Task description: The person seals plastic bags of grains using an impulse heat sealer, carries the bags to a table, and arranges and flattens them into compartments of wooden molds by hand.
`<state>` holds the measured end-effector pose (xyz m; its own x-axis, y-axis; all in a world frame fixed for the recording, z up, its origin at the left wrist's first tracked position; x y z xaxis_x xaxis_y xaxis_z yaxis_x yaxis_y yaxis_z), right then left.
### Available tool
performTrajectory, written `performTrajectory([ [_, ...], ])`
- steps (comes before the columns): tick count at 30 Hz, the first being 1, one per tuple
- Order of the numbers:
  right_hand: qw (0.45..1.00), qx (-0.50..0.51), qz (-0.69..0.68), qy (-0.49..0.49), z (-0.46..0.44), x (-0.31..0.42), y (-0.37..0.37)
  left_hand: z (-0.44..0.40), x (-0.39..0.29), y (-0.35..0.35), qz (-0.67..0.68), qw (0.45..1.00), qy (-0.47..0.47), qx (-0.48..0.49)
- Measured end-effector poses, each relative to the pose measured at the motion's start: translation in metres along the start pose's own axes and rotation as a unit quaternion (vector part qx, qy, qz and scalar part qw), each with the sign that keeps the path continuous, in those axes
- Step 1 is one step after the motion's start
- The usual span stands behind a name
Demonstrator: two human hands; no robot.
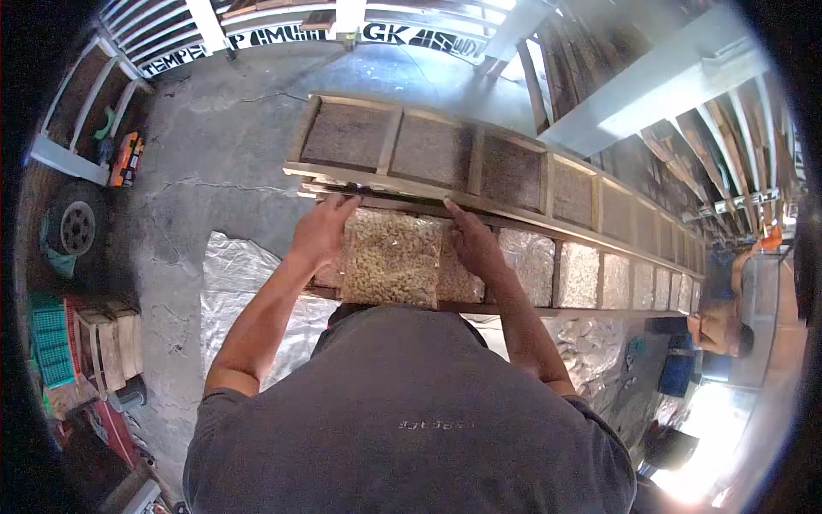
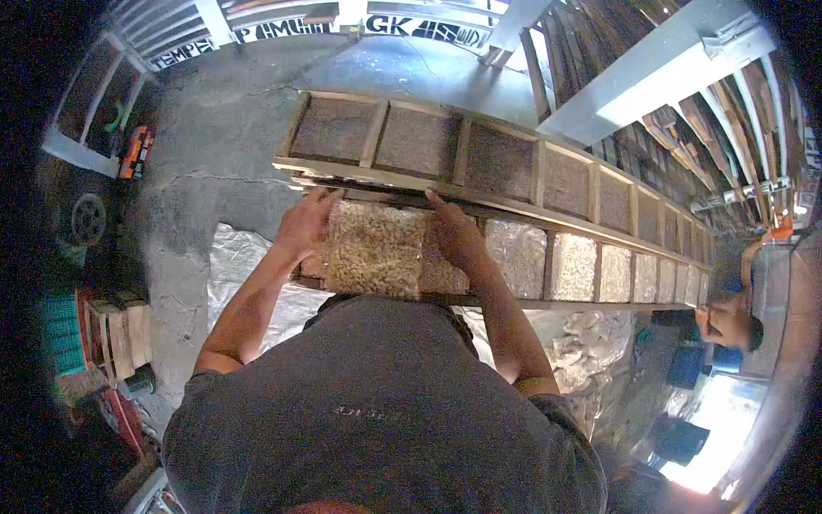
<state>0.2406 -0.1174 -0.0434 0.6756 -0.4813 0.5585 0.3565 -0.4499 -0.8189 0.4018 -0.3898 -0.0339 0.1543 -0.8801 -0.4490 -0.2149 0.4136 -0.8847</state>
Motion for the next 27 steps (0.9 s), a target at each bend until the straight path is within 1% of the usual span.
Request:
performTrajectory([
  [3, 0.995, 0.089, 0.051, 0.014, -0.016, -0.015, 0.009, -0.017, 0.015, 0.004, 0.011, 0.995, 0.078, 0.061],
  [4, 0.997, 0.070, 0.024, 0.019, -0.018, -0.017, 0.008, -0.019, 0.014, 0.003, 0.006, 0.992, 0.102, 0.072],
  [6, 0.998, 0.038, -0.033, 0.031, -0.009, -0.017, 0.014, -0.016, 0.020, 0.012, 0.012, 0.994, 0.082, 0.069],
  [7, 0.997, 0.031, -0.043, 0.058, -0.002, -0.019, 0.020, -0.018, 0.012, 0.007, 0.015, 0.995, 0.072, 0.069],
  [8, 0.995, 0.023, -0.053, 0.085, 0.004, -0.024, 0.027, -0.014, 0.002, 0.002, 0.040, 0.998, 0.012, 0.051],
  [9, 0.992, 0.015, -0.062, 0.112, 0.011, -0.027, 0.031, -0.007, 0.002, 0.013, 0.086, 0.993, -0.042, 0.068],
  [11, 0.973, 0.007, -0.161, 0.164, 0.031, -0.022, 0.049, 0.008, 0.010, 0.043, 0.174, 0.969, -0.146, 0.100],
  [13, 0.989, 0.006, -0.087, 0.116, 0.038, 0.014, 0.036, 0.020, -0.020, 0.040, 0.093, 0.986, -0.138, 0.022],
  [14, 0.990, 0.020, -0.066, 0.120, 0.038, 0.023, 0.037, 0.024, -0.034, 0.041, 0.055, 0.990, -0.133, -0.013],
  [15, 0.991, 0.034, -0.044, 0.123, 0.037, 0.031, 0.038, 0.024, -0.036, 0.048, 0.063, 0.986, -0.153, 0.003],
  [17, 0.982, 0.079, -0.031, 0.171, 0.028, 0.041, 0.047, 0.025, -0.033, 0.061, 0.080, 0.978, -0.189, 0.027],
  [18, 0.975, 0.080, -0.082, 0.188, 0.022, 0.044, 0.050, 0.028, -0.030, 0.064, 0.089, 0.970, -0.226, 0.018],
  [20, 0.957, 0.075, -0.180, 0.214, 0.006, 0.046, 0.055, 0.021, -0.024, 0.051, 0.177, 0.953, -0.245, -0.018],
  [21, 0.955, 0.070, -0.209, 0.199, -0.011, 0.061, 0.042, 0.015, -0.020, 0.043, 0.222, 0.941, -0.253, -0.032],
  [22, 0.951, 0.066, -0.238, 0.185, -0.033, 0.086, 0.019, 0.004, -0.024, 0.015, 0.216, 0.932, -0.292, -0.023],
  [23, 0.946, 0.064, -0.268, 0.172, -0.054, 0.101, 0.008, -0.012, -0.021, -0.007, 0.242, 0.933, -0.261, -0.060],
  [24, 0.964, 0.040, -0.246, 0.092, -0.079, 0.084, 0.025, -0.031, -0.015, -0.027, 0.267, 0.931, -0.231, -0.094],
  [25, 0.949, 0.029, -0.312, 0.044, -0.110, 0.104, 0.003, -0.052, -0.005, -0.047, 0.291, 0.926, -0.202, -0.127],
  [26, 0.958, 0.027, -0.284, 0.034, -0.142, 0.115, -0.006, -0.076, 0.007, -0.065, 0.256, 0.936, -0.205, -0.129],
  [27, 0.970, -0.016, -0.242, 0.033, -0.172, 0.110, -0.002, -0.103, 0.022, -0.079, 0.221, 0.943, -0.210, -0.131],
])
Point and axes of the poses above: each hand's wrist, its own z-axis away from the middle knuckle, its own y-axis out of the palm, x = y × z, the point moved 4 cm from there along -z, towards the middle knuckle, and after that the axes turned 1 degree about z, right-handed, at the moved point
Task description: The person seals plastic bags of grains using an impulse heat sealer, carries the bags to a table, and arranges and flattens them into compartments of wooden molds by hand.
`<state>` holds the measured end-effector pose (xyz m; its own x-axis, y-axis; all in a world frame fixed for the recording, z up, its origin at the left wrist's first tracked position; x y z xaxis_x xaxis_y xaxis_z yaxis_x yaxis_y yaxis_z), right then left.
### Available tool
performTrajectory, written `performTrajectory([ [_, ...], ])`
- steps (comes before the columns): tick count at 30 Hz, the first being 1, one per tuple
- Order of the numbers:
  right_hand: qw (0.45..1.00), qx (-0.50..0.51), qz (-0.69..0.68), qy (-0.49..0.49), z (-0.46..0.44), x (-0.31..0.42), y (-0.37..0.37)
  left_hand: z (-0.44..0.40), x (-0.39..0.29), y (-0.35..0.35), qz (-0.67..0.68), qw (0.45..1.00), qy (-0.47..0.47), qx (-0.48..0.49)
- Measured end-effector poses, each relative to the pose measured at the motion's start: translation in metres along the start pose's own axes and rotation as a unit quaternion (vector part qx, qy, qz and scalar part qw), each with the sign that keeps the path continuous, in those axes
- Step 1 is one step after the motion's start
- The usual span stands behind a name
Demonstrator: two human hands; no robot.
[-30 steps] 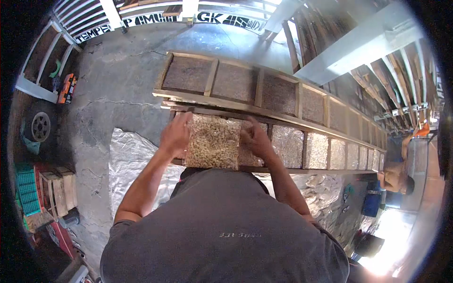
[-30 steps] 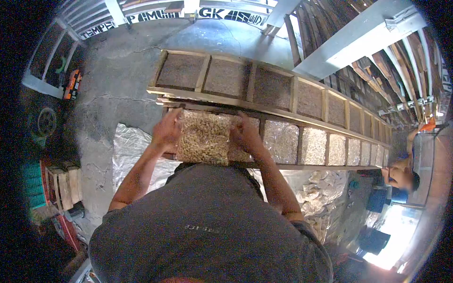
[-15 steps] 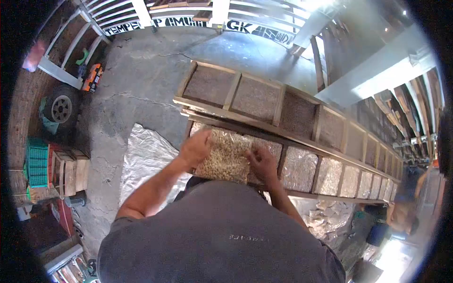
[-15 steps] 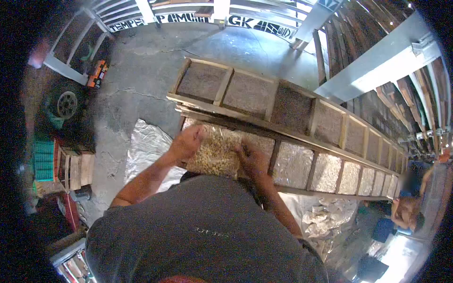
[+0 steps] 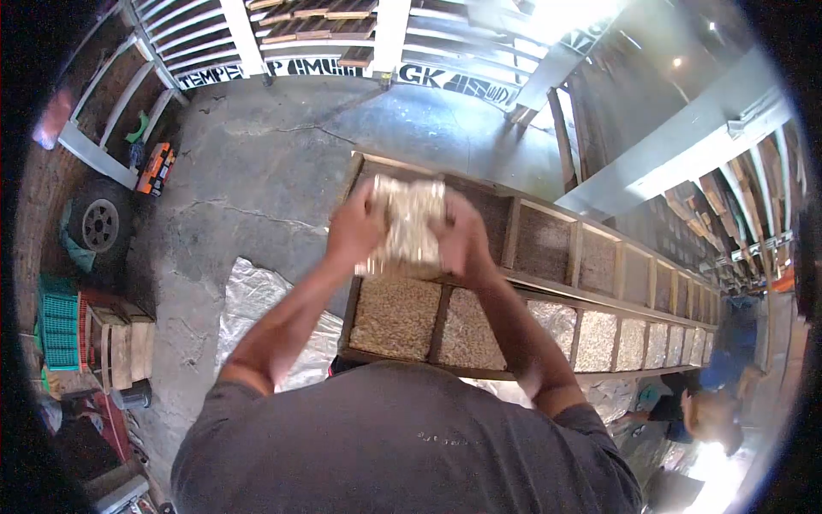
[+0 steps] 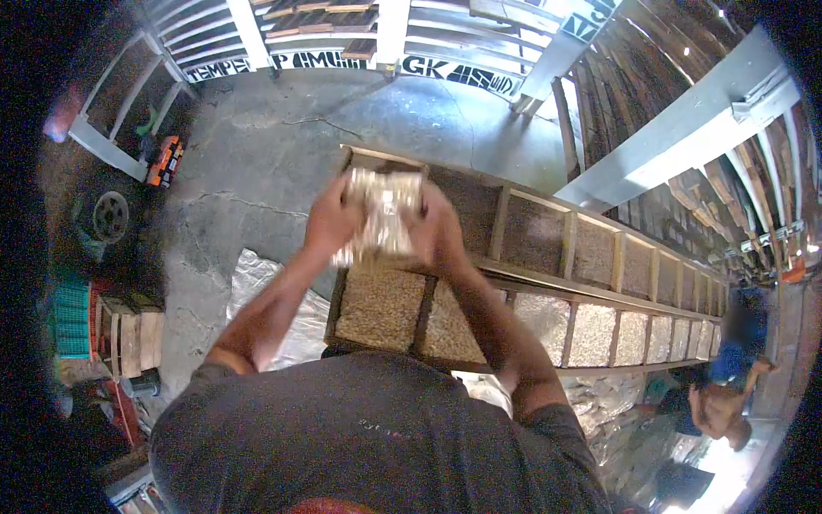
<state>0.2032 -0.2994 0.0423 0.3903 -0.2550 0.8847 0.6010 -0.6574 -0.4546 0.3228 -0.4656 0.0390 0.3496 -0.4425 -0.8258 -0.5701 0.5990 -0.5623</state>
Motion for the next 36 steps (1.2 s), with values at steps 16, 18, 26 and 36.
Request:
performTrajectory([
  [16, 0.965, 0.082, 0.117, 0.218, -0.102, -0.087, 0.067, -0.123, 0.069, 0.028, -0.014, 0.958, -0.111, 0.264],
  [18, 0.949, 0.088, 0.200, 0.229, -0.097, -0.106, 0.081, -0.138, 0.115, 0.061, -0.146, 0.967, 0.012, 0.207],
  [26, 0.970, 0.087, 0.191, 0.119, -0.086, -0.053, 0.039, -0.128, 0.074, 0.000, -0.156, 0.949, 0.158, 0.222],
  [36, 0.885, 0.240, 0.398, -0.040, -0.076, -0.051, 0.048, -0.085, 0.087, -0.009, -0.489, 0.790, 0.256, 0.269],
])
Point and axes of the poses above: each hand's wrist, its own z-axis away from the middle knuckle, its own y-axis out of the palm, x = y × z, the point moved 4 cm from there along -z, towards the middle knuckle, and after that the axes turned 1 degree about z, right-handed, at the moved point
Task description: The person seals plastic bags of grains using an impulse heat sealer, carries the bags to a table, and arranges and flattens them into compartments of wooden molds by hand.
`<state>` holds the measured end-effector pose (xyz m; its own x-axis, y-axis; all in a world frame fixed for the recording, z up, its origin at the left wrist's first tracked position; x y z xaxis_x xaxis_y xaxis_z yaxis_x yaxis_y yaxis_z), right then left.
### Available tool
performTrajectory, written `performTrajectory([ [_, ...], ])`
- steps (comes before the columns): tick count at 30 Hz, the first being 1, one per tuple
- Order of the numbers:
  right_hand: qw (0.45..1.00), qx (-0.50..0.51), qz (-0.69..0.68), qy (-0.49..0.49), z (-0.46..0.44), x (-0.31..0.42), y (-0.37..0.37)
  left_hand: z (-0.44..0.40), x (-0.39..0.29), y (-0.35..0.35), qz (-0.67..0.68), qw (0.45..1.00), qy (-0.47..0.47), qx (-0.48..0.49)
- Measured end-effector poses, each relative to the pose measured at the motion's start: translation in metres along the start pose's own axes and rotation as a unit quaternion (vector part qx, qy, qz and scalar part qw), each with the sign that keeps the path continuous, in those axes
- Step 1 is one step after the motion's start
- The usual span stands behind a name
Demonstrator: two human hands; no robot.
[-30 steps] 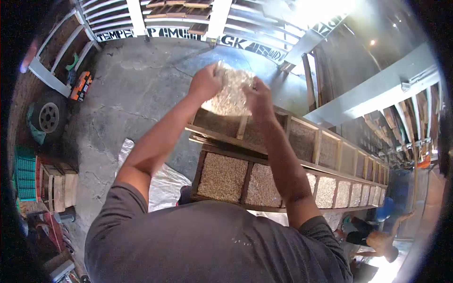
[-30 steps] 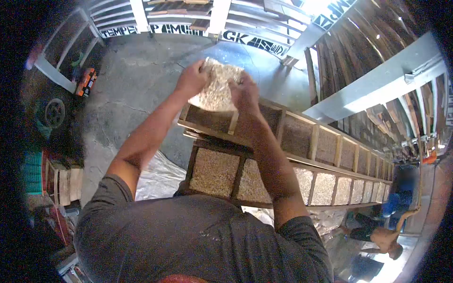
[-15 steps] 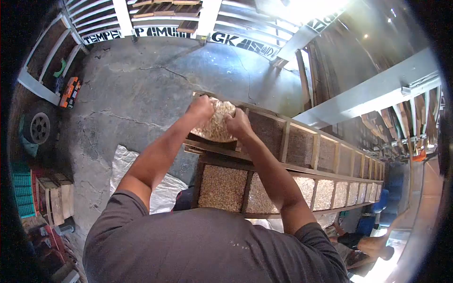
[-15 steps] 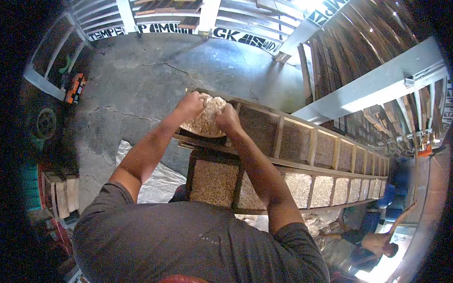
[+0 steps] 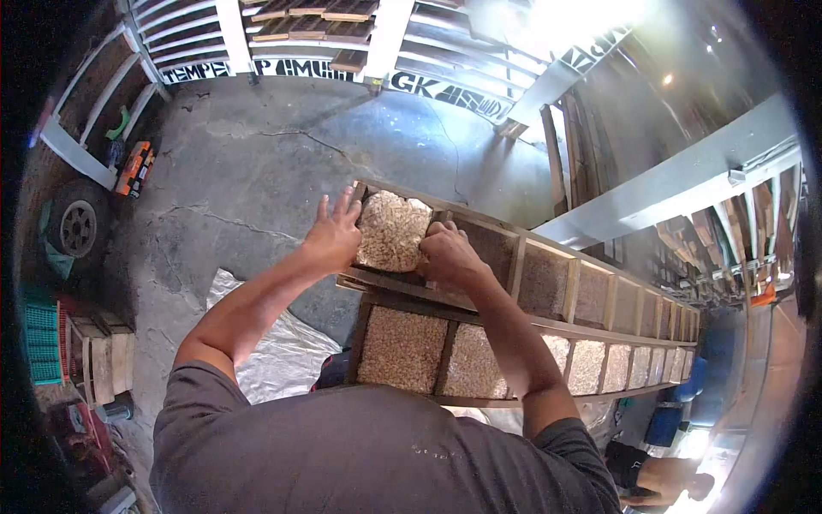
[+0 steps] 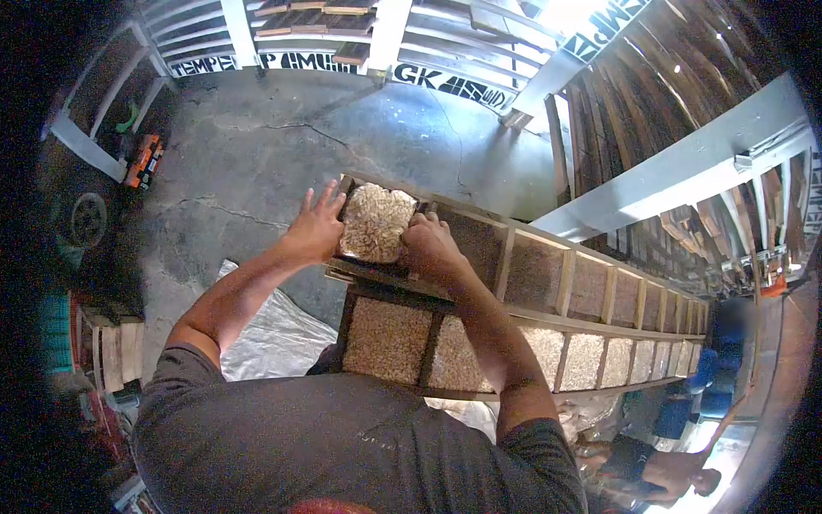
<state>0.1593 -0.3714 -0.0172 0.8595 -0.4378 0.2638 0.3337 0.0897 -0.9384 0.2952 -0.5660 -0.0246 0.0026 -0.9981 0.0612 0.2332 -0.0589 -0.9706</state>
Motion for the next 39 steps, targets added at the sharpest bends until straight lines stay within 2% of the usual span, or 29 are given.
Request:
performTrajectory([
  [3, 0.998, -0.032, 0.045, 0.040, 0.001, 0.000, 0.001, -0.002, -0.004, 0.014, 0.034, 0.997, 0.003, -0.065],
  [5, 0.994, -0.030, 0.066, 0.077, 0.003, 0.007, 0.009, 0.002, -0.003, 0.019, 0.088, 0.995, -0.017, -0.053],
  [8, 0.998, -0.012, 0.005, 0.067, 0.004, 0.012, 0.012, -0.002, -0.003, 0.026, 0.127, 0.990, -0.054, -0.040],
  [9, 0.997, -0.033, 0.013, 0.066, 0.004, 0.011, 0.019, -0.004, -0.006, 0.027, 0.135, 0.988, -0.066, -0.038],
  [11, 0.993, -0.082, 0.027, 0.085, 0.006, 0.003, 0.037, -0.008, -0.009, 0.005, 0.181, 0.982, -0.040, 0.047],
  [12, 0.982, -0.158, -0.037, 0.098, 0.016, 0.002, 0.033, -0.010, -0.008, -0.002, 0.198, 0.976, -0.027, 0.092],
  [13, 0.961, -0.233, -0.099, 0.111, 0.031, 0.004, 0.028, -0.019, -0.015, -0.003, 0.111, 0.984, -0.104, 0.096],
  [14, 0.931, -0.306, -0.157, 0.124, 0.050, 0.006, 0.024, -0.028, -0.030, -0.018, 0.126, 0.984, -0.113, -0.049],
  [15, 0.916, -0.340, -0.148, 0.150, 0.072, 0.008, 0.018, -0.033, -0.048, -0.040, 0.145, 0.963, -0.119, -0.193],
  [16, 0.906, -0.361, -0.141, 0.170, 0.092, 0.004, 0.022, -0.032, -0.058, -0.055, 0.168, 0.919, -0.122, -0.334],
  [17, 0.897, -0.379, -0.131, 0.188, 0.114, 0.002, 0.026, -0.054, -0.065, -0.024, 0.133, 0.915, -0.089, -0.369],
  [19, 0.883, -0.399, -0.123, 0.214, 0.162, 0.000, 0.037, -0.082, -0.078, 0.003, 0.117, 0.975, -0.088, -0.166],
  [20, 0.879, -0.403, -0.123, 0.225, 0.191, 0.000, 0.042, -0.087, -0.084, 0.013, 0.107, 0.988, -0.090, -0.063],
  [21, 0.877, -0.405, -0.090, 0.242, 0.221, -0.004, 0.052, -0.089, -0.085, 0.002, 0.139, 0.986, -0.090, -0.030],
  [22, 0.874, -0.405, -0.059, 0.261, 0.255, -0.005, 0.065, -0.094, -0.084, -0.001, 0.132, 0.987, -0.076, -0.058],
  [24, 0.845, -0.384, -0.068, 0.366, 0.328, 0.004, 0.092, -0.085, -0.086, 0.008, 0.119, 0.987, -0.050, -0.095],
  [25, 0.807, -0.381, -0.058, 0.448, 0.376, 0.005, 0.122, -0.092, -0.085, 0.022, 0.115, 0.991, -0.059, -0.021],
  [26, 0.763, -0.379, -0.047, 0.523, 0.421, 0.011, 0.153, -0.092, -0.085, 0.026, 0.114, 0.991, -0.061, -0.039],
  [28, 0.701, -0.385, -0.039, 0.599, 0.487, 0.053, 0.182, -0.096, -0.086, 0.028, 0.117, 0.988, -0.066, -0.081],
  [30, 0.612, -0.345, -0.091, 0.706, 0.552, 0.091, 0.235, -0.094, -0.086, 0.034, 0.133, 0.987, -0.050, -0.073],
  [32, 0.577, -0.196, -0.056, 0.791, 0.594, 0.144, 0.280, -0.086, -0.087, 0.037, 0.139, 0.988, -0.050, -0.054],
  [34, 0.555, -0.159, -0.082, 0.813, 0.613, 0.203, 0.322, -0.085, -0.086, 0.028, 0.135, 0.987, -0.071, -0.045],
  [35, 0.544, -0.144, -0.102, 0.821, 0.618, 0.231, 0.343, -0.091, -0.091, 0.042, 0.141, 0.982, -0.063, -0.105],
  [37, 0.519, -0.103, -0.175, 0.830, 0.611, 0.275, 0.379, -0.101, -0.087, 0.045, 0.169, 0.983, -0.017, -0.069],
  [39, 0.497, -0.078, -0.256, 0.825, 0.601, 0.312, 0.410, -0.102, -0.083, 0.040, 0.283, 0.955, 0.008, -0.084],
])
Point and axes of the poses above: each hand's wrist, its own z-axis away from the middle knuckle, its own y-axis out of the palm, x = y × z, the point moved 4 cm from there along -z, towards the middle knuckle, and after that the axes turned 1 degree about z, right-handed, at the moved point
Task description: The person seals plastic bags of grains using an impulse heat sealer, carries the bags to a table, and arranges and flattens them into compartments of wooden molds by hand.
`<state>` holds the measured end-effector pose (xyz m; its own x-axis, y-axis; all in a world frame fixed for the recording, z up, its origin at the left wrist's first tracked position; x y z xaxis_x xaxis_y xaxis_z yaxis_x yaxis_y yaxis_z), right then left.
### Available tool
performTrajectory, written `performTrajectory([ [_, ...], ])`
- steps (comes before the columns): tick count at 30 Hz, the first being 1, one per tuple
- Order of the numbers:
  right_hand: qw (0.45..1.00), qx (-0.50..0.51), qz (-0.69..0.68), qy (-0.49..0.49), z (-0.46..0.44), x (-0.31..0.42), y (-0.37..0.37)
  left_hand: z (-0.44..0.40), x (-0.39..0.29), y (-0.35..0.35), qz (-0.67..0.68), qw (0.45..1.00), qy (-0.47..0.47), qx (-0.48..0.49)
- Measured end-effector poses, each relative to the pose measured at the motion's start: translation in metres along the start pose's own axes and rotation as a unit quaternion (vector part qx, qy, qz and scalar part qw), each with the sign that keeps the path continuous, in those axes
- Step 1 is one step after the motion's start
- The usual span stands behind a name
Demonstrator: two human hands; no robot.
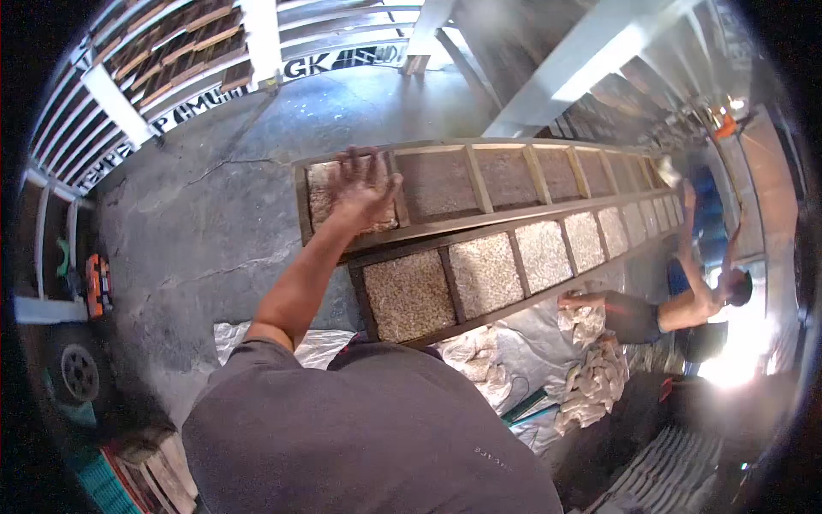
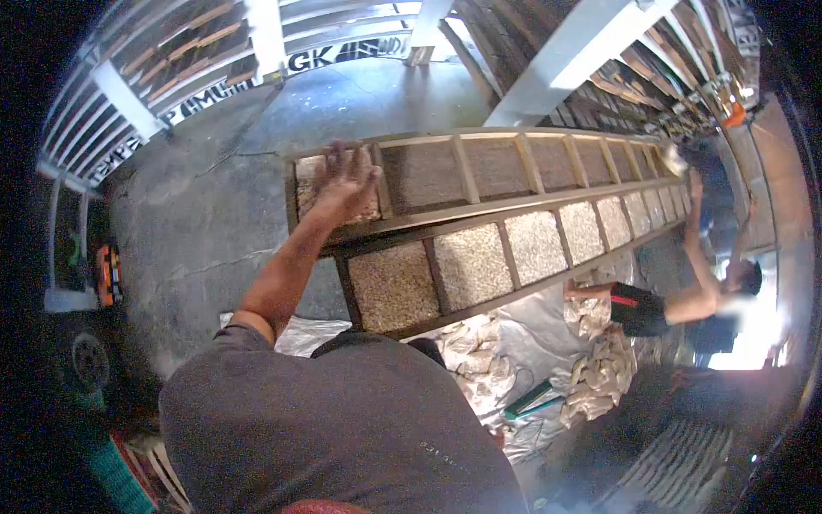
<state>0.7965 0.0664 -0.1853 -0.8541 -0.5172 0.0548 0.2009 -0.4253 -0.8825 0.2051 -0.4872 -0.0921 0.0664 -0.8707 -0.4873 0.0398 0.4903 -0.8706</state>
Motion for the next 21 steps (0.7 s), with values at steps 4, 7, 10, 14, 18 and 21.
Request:
performTrajectory([
  [4, 0.990, 0.101, -0.089, 0.031, 0.034, -0.016, 0.045, 0.021, 0.001, -0.023, -0.151, 0.987, -0.055, -0.001],
  [7, 0.978, 0.124, -0.161, 0.050, 0.047, -0.023, 0.063, 0.015, -0.012, -0.019, -0.200, 0.979, -0.013, -0.035],
  [10, 0.962, 0.133, -0.227, 0.078, 0.066, -0.041, 0.080, 0.014, -0.016, -0.015, -0.201, 0.980, 0.006, -0.003],
  [14, 0.876, 0.038, -0.466, 0.116, 0.100, -0.104, 0.124, 0.011, -0.014, -0.006, -0.159, 0.987, -0.001, 0.014],
  [18, 0.771, -0.026, -0.588, 0.242, 0.179, -0.135, 0.195, 0.009, -0.005, -0.012, -0.082, 0.986, 0.043, 0.137],
  [21, 0.845, 0.029, -0.457, 0.277, 0.267, -0.137, 0.262, -0.003, 0.025, -0.009, -0.148, 0.981, 0.109, 0.061],
])
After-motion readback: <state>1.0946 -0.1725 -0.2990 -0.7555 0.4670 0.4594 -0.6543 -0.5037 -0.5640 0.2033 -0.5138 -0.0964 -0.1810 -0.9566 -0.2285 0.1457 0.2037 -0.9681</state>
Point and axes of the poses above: each hand's wrist, its own z-axis away from the middle knuckle, its own y-axis out of the palm, x = y × z, the point moved 4 cm from there along -z, towards the middle knuckle, and after that the axes turned 1 degree about z, right-handed, at the moved point
